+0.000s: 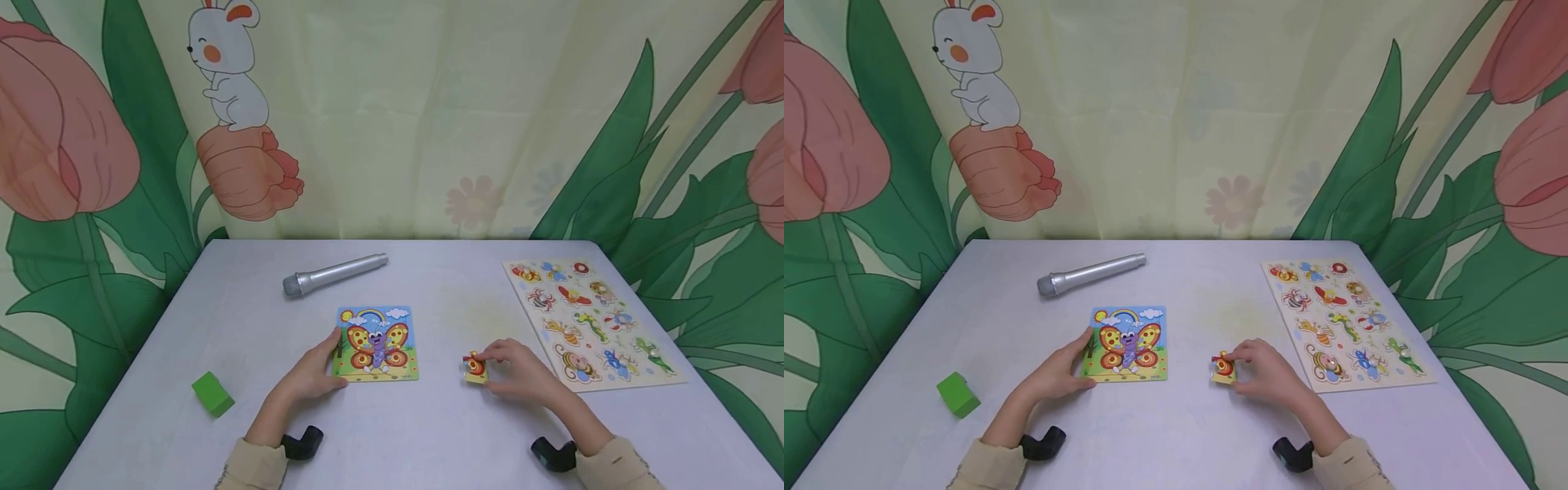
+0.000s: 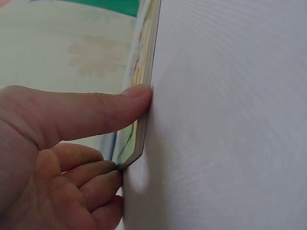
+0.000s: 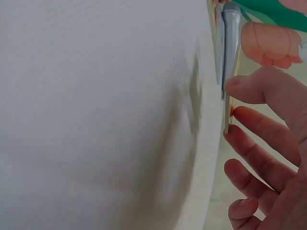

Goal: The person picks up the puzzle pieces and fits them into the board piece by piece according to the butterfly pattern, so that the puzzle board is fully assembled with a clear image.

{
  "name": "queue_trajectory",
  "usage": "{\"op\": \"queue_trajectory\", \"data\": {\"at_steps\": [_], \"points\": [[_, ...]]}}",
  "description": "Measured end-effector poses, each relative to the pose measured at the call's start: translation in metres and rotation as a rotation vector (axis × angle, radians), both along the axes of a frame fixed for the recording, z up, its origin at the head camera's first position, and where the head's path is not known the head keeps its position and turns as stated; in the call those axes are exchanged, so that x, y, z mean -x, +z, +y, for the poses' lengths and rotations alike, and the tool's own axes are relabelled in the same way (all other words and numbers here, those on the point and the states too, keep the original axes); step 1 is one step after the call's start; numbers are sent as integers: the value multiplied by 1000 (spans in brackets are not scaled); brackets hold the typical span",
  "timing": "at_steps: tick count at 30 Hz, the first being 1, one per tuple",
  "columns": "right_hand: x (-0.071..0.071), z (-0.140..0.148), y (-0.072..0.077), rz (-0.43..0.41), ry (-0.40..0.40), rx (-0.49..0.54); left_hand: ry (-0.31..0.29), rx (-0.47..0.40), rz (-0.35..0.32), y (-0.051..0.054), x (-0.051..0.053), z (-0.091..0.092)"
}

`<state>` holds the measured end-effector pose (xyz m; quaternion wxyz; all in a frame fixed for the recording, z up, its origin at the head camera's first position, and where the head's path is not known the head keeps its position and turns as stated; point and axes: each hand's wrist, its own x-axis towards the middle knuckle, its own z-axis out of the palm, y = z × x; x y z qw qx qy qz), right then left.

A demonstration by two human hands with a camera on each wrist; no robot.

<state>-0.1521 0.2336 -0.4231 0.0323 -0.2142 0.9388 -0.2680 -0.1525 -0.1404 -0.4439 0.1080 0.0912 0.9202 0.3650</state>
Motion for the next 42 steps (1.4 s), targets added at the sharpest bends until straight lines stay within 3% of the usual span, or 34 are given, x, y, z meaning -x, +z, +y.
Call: {"op": "queue_trajectory", "data": {"at_steps": [8, 30, 42], "points": [[9, -33, 0, 29, 112, 11, -5, -13, 18, -2, 1, -2], [35, -105, -4, 19, 275, -100, 6, 0, 3, -1, 3, -1], [39, -127, 2, -16, 247, -166, 2, -12, 4, -2, 3, -2]]}}
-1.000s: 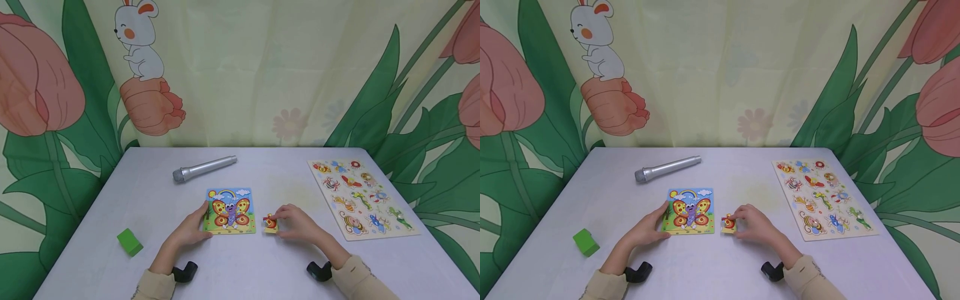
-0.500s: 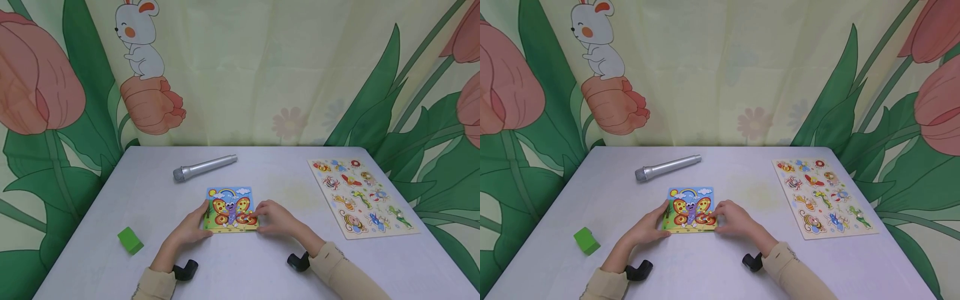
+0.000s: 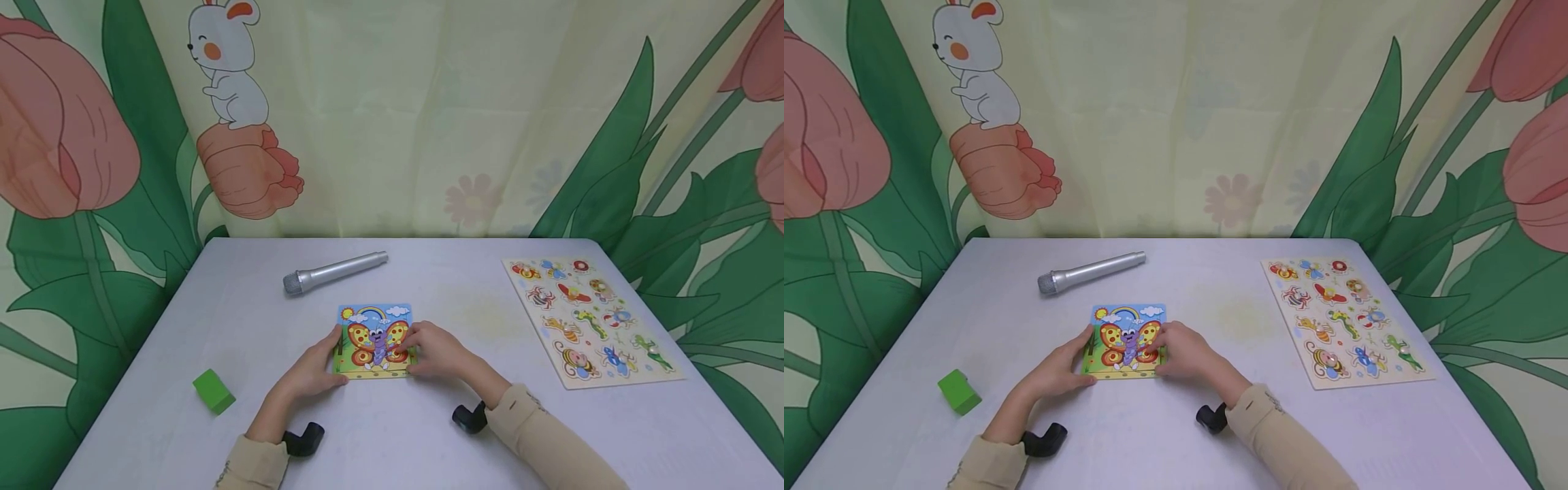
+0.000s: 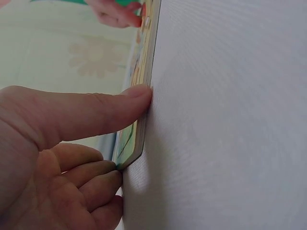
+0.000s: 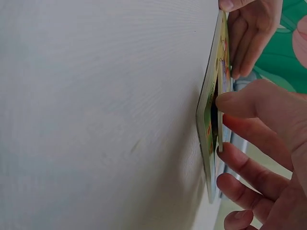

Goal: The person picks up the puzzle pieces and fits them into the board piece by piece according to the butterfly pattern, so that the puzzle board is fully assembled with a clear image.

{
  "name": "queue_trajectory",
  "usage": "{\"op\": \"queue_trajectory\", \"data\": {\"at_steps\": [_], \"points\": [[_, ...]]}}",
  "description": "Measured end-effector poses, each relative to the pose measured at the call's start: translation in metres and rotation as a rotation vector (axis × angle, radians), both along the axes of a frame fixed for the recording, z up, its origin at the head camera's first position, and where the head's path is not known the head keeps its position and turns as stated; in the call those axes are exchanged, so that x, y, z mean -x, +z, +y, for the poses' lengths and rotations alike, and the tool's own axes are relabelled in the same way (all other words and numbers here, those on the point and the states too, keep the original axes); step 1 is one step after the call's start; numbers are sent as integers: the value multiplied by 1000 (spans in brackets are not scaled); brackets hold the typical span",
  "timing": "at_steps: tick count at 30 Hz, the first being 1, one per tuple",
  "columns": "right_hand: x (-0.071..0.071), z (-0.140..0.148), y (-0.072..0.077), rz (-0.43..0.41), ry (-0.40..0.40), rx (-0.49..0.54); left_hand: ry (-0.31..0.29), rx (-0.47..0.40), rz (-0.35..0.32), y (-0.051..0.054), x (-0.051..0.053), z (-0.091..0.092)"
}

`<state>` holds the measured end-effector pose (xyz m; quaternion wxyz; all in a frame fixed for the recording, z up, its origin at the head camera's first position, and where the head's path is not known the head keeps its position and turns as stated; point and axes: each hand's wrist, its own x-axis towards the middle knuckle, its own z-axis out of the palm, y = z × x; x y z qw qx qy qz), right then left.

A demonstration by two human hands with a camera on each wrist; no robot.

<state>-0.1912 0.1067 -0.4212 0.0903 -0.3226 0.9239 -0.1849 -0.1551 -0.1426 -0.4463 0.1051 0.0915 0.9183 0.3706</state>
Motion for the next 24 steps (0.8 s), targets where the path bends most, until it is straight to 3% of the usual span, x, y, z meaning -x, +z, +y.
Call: {"op": "queue_trajectory", "data": {"at_steps": [17, 24], "points": [[0, -5, 2, -32, -11, -80, -9, 7, 7, 2, 0, -1], [-3, -2, 1, -2, 13, -43, -22, 9, 10, 2, 0, 0]]}}
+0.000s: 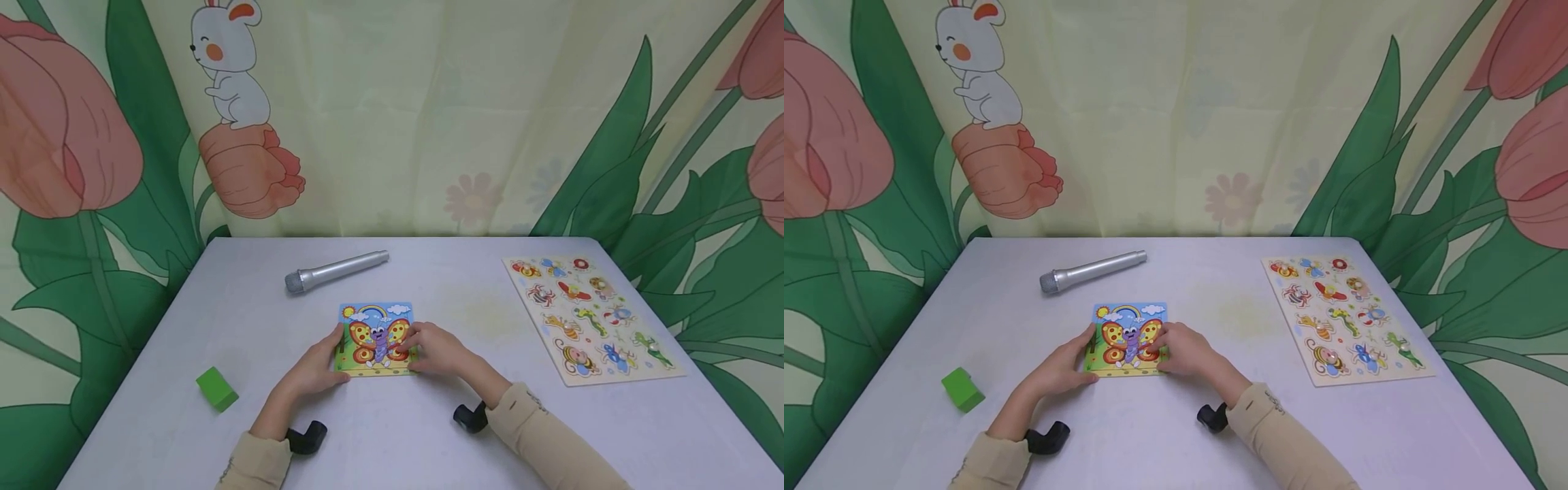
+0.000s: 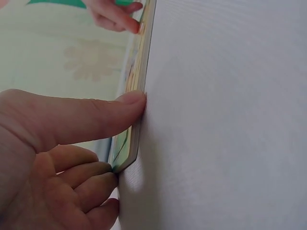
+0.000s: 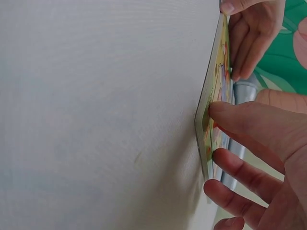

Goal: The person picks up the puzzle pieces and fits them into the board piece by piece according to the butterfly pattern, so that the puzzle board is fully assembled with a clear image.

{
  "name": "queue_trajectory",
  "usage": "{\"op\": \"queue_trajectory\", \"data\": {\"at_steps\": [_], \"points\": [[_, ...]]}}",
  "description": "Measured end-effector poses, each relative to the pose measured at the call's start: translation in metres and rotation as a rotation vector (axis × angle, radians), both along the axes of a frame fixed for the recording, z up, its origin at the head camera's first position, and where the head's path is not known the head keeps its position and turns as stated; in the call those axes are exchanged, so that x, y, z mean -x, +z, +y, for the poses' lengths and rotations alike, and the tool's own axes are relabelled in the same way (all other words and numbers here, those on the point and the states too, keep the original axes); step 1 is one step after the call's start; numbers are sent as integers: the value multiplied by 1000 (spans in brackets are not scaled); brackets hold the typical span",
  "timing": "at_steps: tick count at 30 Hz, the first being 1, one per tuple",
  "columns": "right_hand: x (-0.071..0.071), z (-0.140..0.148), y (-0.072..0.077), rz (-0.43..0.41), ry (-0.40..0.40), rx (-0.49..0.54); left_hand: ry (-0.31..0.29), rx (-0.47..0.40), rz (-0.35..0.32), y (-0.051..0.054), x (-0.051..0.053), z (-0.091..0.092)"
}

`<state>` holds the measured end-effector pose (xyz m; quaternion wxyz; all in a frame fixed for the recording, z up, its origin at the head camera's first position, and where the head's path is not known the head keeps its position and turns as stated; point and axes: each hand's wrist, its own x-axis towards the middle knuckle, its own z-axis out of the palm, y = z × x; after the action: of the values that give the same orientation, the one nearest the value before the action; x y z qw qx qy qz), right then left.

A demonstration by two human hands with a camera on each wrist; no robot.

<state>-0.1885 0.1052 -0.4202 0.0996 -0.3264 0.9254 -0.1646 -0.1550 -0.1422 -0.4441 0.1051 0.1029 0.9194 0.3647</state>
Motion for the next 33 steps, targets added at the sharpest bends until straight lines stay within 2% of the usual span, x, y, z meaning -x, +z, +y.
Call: {"op": "queue_trajectory", "data": {"at_steps": [6, 10, 23, 29, 33], "points": [[0, 2, -4, 20, -43, 15, -2, -4, 17, 0, 3, 0], [-1, 6, -5, -16, -94, 5, -36, -2, 18, -2, 5, 4], [-7, 37, -6, -23, -184, 34, -117, -14, 13, -2, 11, 34], [-9, 47, -7, -13, -182, 42, -144, -1, 22, 1, 15, 41], [-13, 54, -4, 17, -183, 52, -162, 34, 41, 3, 12, 39]]}}
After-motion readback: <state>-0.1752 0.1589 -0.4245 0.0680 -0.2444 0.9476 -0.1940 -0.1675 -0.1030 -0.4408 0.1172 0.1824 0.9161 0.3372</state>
